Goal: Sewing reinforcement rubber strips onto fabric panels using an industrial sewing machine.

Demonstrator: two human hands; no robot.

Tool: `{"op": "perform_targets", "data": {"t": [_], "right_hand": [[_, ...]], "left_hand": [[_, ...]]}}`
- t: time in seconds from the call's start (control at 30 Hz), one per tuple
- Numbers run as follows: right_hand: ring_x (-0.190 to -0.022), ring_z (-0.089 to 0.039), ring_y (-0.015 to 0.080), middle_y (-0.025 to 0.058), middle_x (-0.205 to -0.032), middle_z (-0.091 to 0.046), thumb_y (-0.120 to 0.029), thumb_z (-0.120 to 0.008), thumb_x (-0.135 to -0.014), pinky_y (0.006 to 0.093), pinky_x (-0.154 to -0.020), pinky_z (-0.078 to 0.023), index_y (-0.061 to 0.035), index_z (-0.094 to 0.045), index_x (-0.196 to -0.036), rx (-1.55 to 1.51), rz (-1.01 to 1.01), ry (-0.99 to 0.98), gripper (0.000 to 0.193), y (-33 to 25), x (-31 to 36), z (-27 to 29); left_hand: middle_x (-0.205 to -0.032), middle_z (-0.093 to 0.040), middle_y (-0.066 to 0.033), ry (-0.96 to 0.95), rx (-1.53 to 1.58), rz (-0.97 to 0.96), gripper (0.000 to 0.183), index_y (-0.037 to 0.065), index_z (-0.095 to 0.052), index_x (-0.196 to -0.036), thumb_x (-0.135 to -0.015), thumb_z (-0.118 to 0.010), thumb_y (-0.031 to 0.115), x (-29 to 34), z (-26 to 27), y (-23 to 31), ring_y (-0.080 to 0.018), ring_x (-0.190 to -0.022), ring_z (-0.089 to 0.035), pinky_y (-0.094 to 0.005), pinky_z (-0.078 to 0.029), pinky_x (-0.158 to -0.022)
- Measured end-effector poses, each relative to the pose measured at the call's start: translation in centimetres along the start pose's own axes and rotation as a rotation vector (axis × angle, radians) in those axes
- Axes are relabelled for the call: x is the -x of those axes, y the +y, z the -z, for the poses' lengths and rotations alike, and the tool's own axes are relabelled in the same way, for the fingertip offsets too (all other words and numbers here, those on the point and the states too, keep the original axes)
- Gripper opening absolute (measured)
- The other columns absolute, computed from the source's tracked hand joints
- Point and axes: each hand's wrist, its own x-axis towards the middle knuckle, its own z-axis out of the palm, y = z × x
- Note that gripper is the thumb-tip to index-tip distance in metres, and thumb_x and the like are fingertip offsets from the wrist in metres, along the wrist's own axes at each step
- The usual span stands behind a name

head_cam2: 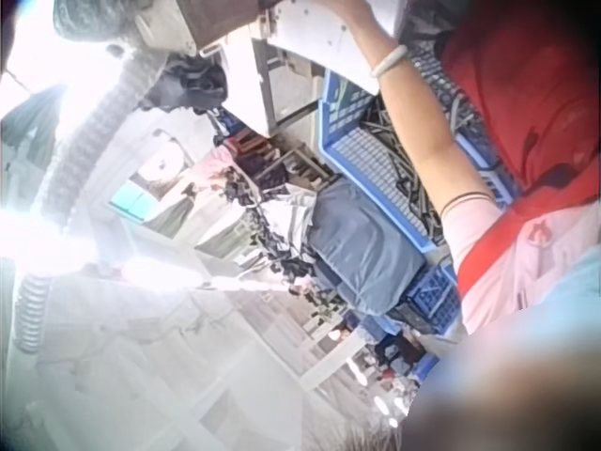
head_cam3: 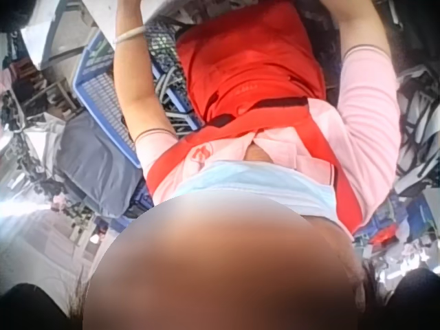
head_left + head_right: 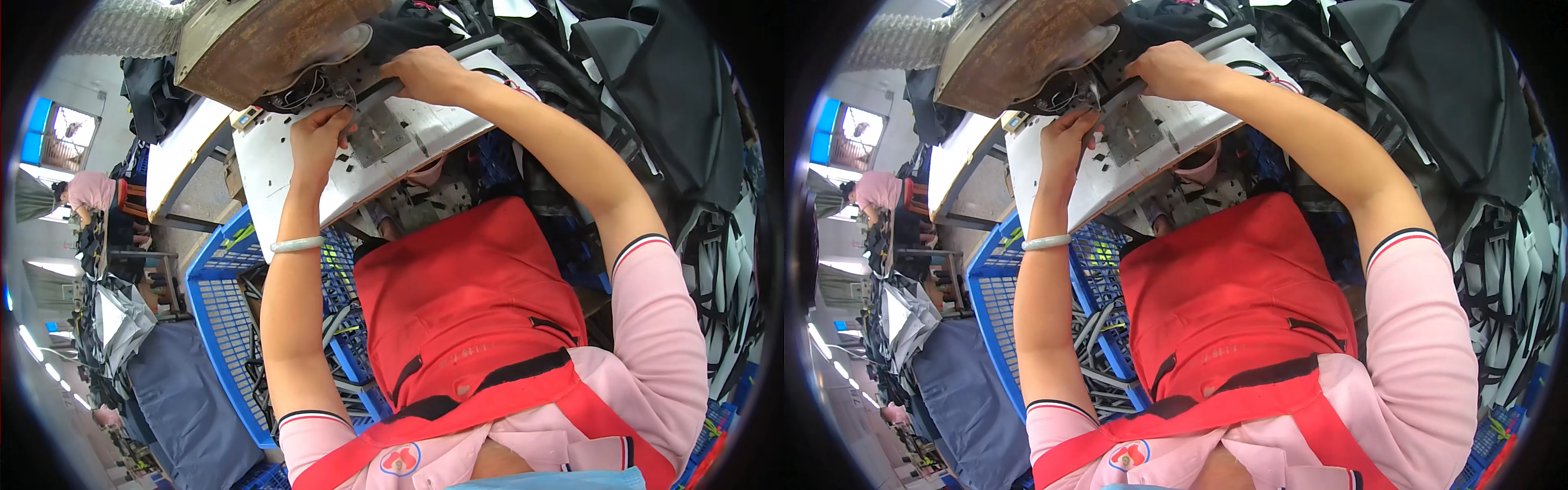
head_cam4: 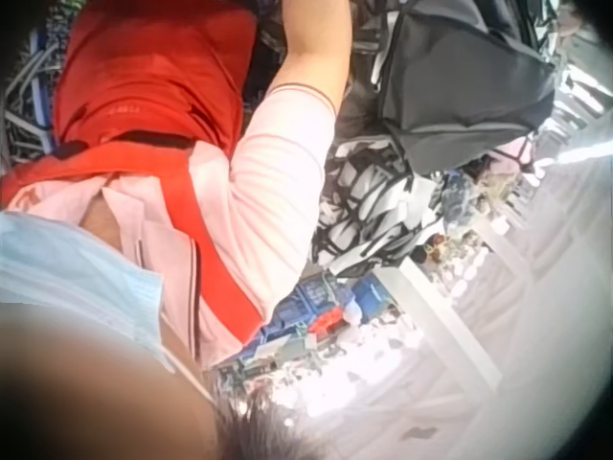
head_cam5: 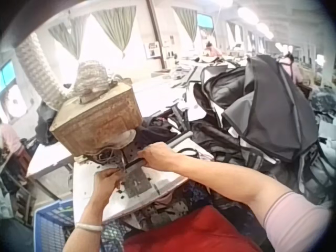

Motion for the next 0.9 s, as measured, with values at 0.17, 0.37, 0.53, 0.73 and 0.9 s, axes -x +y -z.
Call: {"op": "perform_targets", "data": {"t": [0.17, 0.37, 0.53, 0.73, 0.9], "right_hand": [[-0.092, -0.066, 0.032, 0.0129, -0.098, -0.068, -0.021, -0.066, -0.08, 0.0411, -0.077, -0.053, -0.0131, -0.068, -0.11, -0.045, -0.165, 0.016, 0.03, -2.1, 2.5, 1.0], [-0.109, -0.054, 0.0232, 0.0131, -0.112, -0.059, -0.014, -0.058, -0.076, 0.0334, -0.08, -0.053, -0.0063, -0.065, -0.073, -0.061, 0.696, 0.044, 0.011, -14.8, 10.1, -2.6], [-0.074, -0.068, 0.0251, 0.0123, -0.074, -0.066, -0.013, -0.065, -0.071, 0.0393, -0.06, -0.053, -0.0062, -0.065, -0.079, 0.125, 0.404, -0.572, 0.01, -14.1, 8.0, -4.0], [-0.083, -0.064, 0.0369, 0.0177, -0.085, -0.066, -0.031, -0.072, -0.078, 0.0446, -0.071, -0.05, -0.0092, -0.054, -0.116, -0.25, -0.022, -0.343, 0.047, -6.2, 7.9, 4.4], [-0.085, -0.064, 0.0373, 0.0195, -0.085, -0.066, -0.038, -0.073, -0.078, 0.0444, -0.074, -0.049, -0.0067, -0.057, -0.114, -0.194, 0.027, -0.238, 0.05, -4.4, 7.5, 4.6]], "left_hand": [[-0.073, -0.067, -0.0081, 0.164, -0.026, -0.032, 0.026, -0.005, -0.071, -0.095, -0.085, -0.069, 0.019, 1.3, 2.6, -1.2, -0.0095, -0.057, -0.055, -0.0236, -0.044, -0.053], [-0.071, -0.066, -0.0079, -0.192, -0.331, -0.078, 0.028, -0.004, -0.07, -0.092, -0.082, -0.072, 0.022, 4.1, -1.7, 0.1, -0.0113, -0.058, -0.056, -0.0257, -0.044, -0.052], [-0.075, -0.065, -0.0036, -0.202, -0.06, -0.025, 0.027, -0.003, -0.069, -0.093, -0.086, -0.068, 0.022, 5.7, -3.5, -0.2, -0.0095, -0.067, -0.057, -0.0249, -0.045, -0.059], [-0.078, -0.064, -0.0036, -0.424, -0.039, 0.388, 0.03, -0.001, -0.069, -0.1, -0.091, -0.064, 0.027, 8.4, 1.9, -0.8, -0.0078, -0.069, -0.054, -0.0223, -0.044, -0.063], [-0.075, -0.063, -0.0016, -0.357, -0.027, 0.196, 0.029, -0.002, -0.068, -0.101, -0.089, -0.067, 0.024, 7.3, 1.9, 1.2, -0.0071, -0.063, -0.051, -0.0208, -0.041, -0.059]]}}
